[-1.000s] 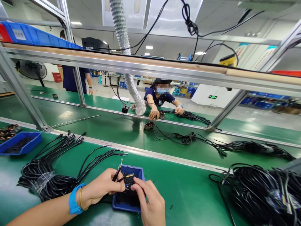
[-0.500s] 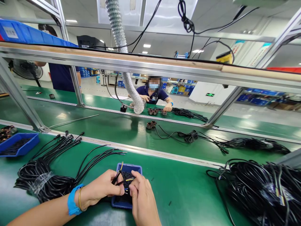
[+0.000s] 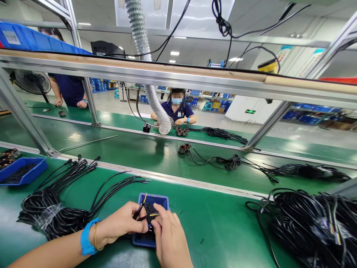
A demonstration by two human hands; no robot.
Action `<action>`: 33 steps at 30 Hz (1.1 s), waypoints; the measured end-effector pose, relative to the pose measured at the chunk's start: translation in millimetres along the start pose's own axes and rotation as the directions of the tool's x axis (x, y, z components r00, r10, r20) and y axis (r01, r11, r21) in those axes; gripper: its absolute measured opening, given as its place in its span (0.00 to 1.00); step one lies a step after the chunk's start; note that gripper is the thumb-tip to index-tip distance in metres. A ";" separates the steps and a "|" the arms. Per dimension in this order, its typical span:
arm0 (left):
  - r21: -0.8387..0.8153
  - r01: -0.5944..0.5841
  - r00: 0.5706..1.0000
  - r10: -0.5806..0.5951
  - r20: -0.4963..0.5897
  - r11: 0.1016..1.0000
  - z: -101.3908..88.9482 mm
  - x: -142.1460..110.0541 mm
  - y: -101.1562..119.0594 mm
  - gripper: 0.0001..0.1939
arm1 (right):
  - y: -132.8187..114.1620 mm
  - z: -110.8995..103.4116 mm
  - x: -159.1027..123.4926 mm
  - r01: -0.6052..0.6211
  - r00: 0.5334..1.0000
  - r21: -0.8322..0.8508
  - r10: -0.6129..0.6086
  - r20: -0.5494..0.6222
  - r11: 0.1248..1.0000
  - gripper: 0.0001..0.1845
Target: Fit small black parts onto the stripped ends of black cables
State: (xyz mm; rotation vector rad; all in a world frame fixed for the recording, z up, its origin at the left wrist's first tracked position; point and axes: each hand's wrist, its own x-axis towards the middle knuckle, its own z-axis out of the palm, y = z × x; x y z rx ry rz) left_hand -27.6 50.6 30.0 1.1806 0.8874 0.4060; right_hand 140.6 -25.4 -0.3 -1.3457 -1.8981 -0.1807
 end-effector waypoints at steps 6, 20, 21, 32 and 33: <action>0.040 -0.076 0.997 0.076 0.009 0.996 -0.7 -0.4 -0.3 0.14 | -0.4 -0.5 3.0 0.102 0.994 -0.090 -0.099 0.039 0.991 0.19; -0.045 -0.168 0.982 0.171 0.074 0.985 -10.6 1.1 5.5 0.14 | -0.6 8.0 -3.3 -0.334 0.932 0.343 0.361 -0.016 0.878 0.20; -0.048 -0.180 0.980 0.183 0.075 0.983 -11.2 1.7 5.5 0.13 | -1.8 10.3 -3.4 -0.386 0.909 0.399 0.416 0.011 0.832 0.18; -0.065 -0.173 0.980 0.179 0.091 0.983 -14.4 1.1 3.3 0.18 | -15.2 37.3 -6.4 -0.539 0.806 0.726 0.510 0.300 0.426 0.18; -0.068 -0.180 0.978 0.186 0.097 0.981 -14.4 1.2 3.3 0.18 | -16.1 30.3 -3.1 -0.542 0.808 0.723 0.501 0.310 0.428 0.18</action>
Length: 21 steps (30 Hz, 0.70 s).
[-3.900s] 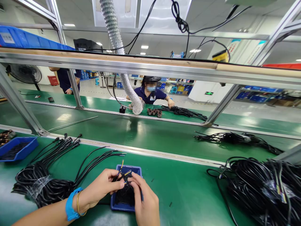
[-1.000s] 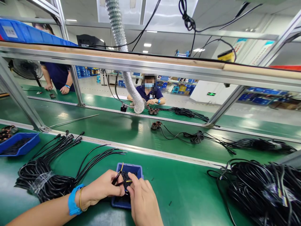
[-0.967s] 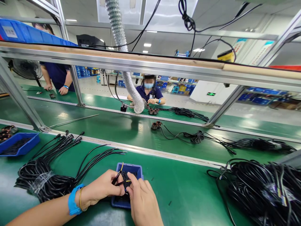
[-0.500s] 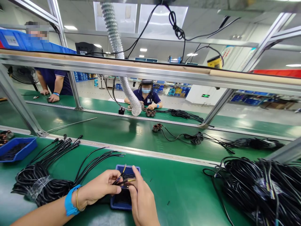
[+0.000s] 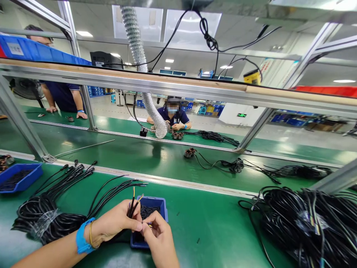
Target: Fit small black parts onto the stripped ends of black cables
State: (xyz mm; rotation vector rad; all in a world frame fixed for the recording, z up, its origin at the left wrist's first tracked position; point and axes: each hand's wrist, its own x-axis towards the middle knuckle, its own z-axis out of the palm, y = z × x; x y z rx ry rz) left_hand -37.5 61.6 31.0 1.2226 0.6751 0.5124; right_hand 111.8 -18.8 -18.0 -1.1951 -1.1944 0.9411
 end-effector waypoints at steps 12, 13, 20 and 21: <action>-0.104 0.030 0.999 -0.032 -0.016 0.994 4.0 6.5 -2.2 0.22 | -15.2 -25.7 16.9 0.259 0.963 -0.862 -0.180 0.198 0.435 0.05; -0.087 0.022 1.000 -0.023 -0.015 0.996 4.9 6.0 -1.4 0.22 | -2.4 -17.7 21.3 0.275 0.956 -0.903 -0.190 0.221 0.331 0.08; 0.161 -0.190 0.980 0.178 0.087 0.969 17.4 -1.0 12.2 0.11 | 39.3 10.6 31.2 0.318 0.944 -0.896 -0.191 0.269 0.310 0.14; 0.162 -0.190 0.980 0.177 0.093 0.968 18.9 -0.7 12.6 0.11 | 36.9 8.5 29.3 0.320 0.944 -0.889 -0.195 0.267 0.329 0.14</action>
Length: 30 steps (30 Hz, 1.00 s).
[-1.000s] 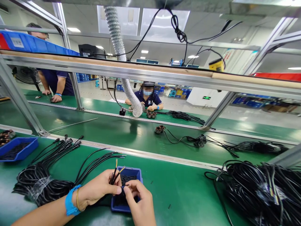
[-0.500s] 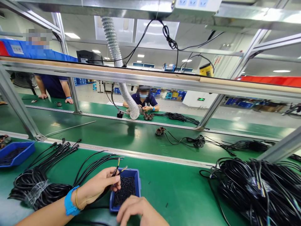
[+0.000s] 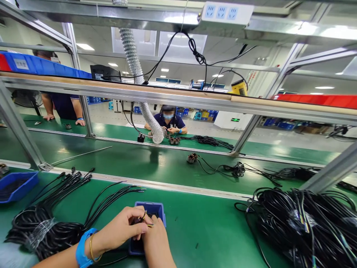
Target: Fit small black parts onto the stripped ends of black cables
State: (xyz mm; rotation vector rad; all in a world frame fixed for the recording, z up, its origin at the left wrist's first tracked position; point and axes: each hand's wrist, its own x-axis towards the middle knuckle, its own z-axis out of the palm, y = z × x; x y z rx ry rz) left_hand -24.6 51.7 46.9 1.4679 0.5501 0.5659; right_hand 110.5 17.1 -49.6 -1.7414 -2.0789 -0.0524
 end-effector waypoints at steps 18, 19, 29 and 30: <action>-0.161 0.264 0.938 -0.292 -0.187 0.951 -0.4 5.6 -16.3 0.13 | 6.8 -68.0 -22.7 -0.068 0.934 0.746 0.304 -0.185 0.662 0.12; -0.157 0.263 0.939 -0.290 -0.184 0.952 -0.7 5.7 -16.9 0.13 | 7.5 -68.4 -23.2 -0.065 0.935 0.739 0.300 -0.189 0.670 0.12; -0.059 0.217 0.963 -0.224 -0.153 0.974 -1.7 2.8 -19.7 0.16 | 6.2 -69.1 -19.9 -0.056 0.953 0.694 0.245 -0.177 0.718 0.13; -0.041 0.224 0.961 -0.228 -0.158 0.974 -1.5 2.6 -19.3 0.16 | 6.8 -68.7 -19.3 -0.051 0.954 0.690 0.239 -0.180 0.722 0.13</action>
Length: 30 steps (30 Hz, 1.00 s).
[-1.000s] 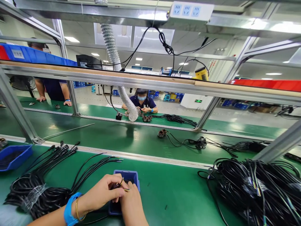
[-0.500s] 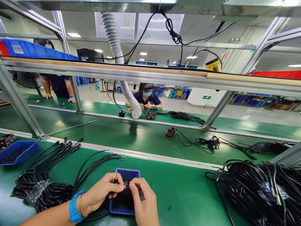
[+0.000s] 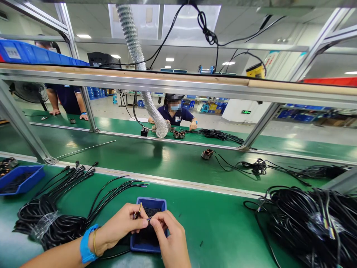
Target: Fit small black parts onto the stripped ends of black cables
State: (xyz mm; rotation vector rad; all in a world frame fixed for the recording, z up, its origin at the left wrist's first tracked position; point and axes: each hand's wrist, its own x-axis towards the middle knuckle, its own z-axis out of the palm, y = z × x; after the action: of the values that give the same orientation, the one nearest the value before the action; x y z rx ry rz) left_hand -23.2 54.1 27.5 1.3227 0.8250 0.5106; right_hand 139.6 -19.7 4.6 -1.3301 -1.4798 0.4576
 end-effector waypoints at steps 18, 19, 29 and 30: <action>-0.073 0.054 0.997 -0.058 -0.045 0.996 -0.9 -1.0 6.4 0.12 | -5.0 -1.1 2.1 0.311 0.931 -0.243 -0.346 -0.116 0.919 0.09; -0.071 0.055 0.997 -0.059 -0.045 0.996 -0.8 -1.1 6.4 0.12 | -6.0 -1.3 2.3 0.321 0.926 -0.256 -0.359 -0.116 0.912 0.09; -0.024 0.015 0.999 -0.016 -0.034 1.000 -0.1 -1.7 5.1 0.13 | 3.4 -3.2 -3.3 0.375 0.913 -0.321 -0.406 -0.034 0.870 0.13; -0.007 0.006 1.000 -0.006 -0.023 1.000 -0.4 -2.0 4.8 0.14 | 5.7 -4.5 -3.9 0.392 0.909 -0.326 -0.416 -0.003 0.860 0.15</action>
State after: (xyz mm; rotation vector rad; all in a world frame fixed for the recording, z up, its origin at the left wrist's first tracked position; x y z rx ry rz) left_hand -24.1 53.8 32.6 1.3099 0.8453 0.5246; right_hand 145.6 -22.9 0.0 -1.2142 -1.7675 -0.1108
